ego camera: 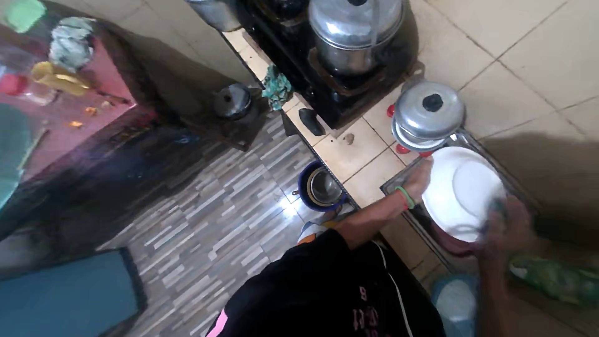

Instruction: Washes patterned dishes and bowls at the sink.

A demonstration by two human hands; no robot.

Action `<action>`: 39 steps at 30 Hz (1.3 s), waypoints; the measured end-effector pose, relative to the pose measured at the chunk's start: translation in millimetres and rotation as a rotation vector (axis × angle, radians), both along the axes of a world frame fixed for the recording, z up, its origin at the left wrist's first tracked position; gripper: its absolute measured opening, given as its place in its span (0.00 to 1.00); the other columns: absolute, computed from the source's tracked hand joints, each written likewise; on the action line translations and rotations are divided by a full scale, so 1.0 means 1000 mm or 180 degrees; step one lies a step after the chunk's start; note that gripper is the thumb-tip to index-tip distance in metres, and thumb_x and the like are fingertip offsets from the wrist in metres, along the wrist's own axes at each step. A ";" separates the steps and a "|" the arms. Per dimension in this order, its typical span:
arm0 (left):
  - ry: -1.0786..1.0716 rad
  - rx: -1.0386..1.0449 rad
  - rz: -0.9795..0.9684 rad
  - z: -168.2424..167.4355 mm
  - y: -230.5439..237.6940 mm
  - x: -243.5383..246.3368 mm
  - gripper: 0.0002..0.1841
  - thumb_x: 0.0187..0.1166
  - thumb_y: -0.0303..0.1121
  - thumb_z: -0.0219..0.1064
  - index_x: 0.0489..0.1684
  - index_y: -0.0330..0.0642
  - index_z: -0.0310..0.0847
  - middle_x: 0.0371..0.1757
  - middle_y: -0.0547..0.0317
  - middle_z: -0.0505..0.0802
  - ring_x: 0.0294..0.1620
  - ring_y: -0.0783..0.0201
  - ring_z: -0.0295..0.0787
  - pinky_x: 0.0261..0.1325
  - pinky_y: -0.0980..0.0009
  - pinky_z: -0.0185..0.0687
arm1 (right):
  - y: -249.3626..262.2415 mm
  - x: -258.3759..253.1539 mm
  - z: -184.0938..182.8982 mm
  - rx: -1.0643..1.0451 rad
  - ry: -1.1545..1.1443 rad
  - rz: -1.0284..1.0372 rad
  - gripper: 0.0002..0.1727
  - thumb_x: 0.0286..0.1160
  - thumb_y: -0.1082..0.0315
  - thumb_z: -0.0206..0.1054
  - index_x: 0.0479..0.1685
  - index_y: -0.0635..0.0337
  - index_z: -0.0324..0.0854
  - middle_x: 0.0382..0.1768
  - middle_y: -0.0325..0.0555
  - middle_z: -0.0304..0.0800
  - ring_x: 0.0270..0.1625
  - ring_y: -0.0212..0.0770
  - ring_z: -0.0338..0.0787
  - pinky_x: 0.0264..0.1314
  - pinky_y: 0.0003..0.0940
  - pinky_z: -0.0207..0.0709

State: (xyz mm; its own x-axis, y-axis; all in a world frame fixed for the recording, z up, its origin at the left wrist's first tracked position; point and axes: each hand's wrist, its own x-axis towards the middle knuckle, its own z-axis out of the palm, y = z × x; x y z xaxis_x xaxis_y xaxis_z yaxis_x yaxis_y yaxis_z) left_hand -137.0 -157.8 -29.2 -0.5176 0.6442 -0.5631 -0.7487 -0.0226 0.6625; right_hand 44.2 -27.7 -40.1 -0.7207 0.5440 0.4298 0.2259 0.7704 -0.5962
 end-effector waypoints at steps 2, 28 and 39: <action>0.0171 -0.0053 -0.0232 0.000 -0.004 0.000 0.32 0.95 0.54 0.35 0.82 0.40 0.68 0.74 0.38 0.81 0.72 0.51 0.80 0.72 0.51 0.77 | 0.024 -0.007 0.005 -0.0687 -0.0372 -0.0057 0.28 0.89 0.60 0.51 0.77 0.76 0.72 0.79 0.72 0.72 0.85 0.56 0.72 0.89 0.41 0.62; 0.1416 -0.0264 -0.0727 0.019 -0.031 0.017 0.29 0.98 0.39 0.35 0.75 0.20 0.71 0.74 0.25 0.80 0.79 0.41 0.75 0.84 0.49 0.63 | -0.033 -0.064 0.008 -0.0392 -0.0822 0.0078 0.27 0.91 0.59 0.48 0.80 0.66 0.75 0.84 0.70 0.66 0.88 0.67 0.63 0.92 0.57 0.53; 0.1623 -0.0440 -0.0626 0.024 -0.036 0.013 0.27 0.97 0.36 0.37 0.70 0.18 0.75 0.68 0.25 0.84 0.73 0.42 0.80 0.80 0.51 0.68 | -0.078 -0.068 0.029 -0.0040 -0.0911 0.0457 0.27 0.87 0.56 0.54 0.74 0.63 0.81 0.78 0.75 0.72 0.82 0.78 0.68 0.85 0.70 0.55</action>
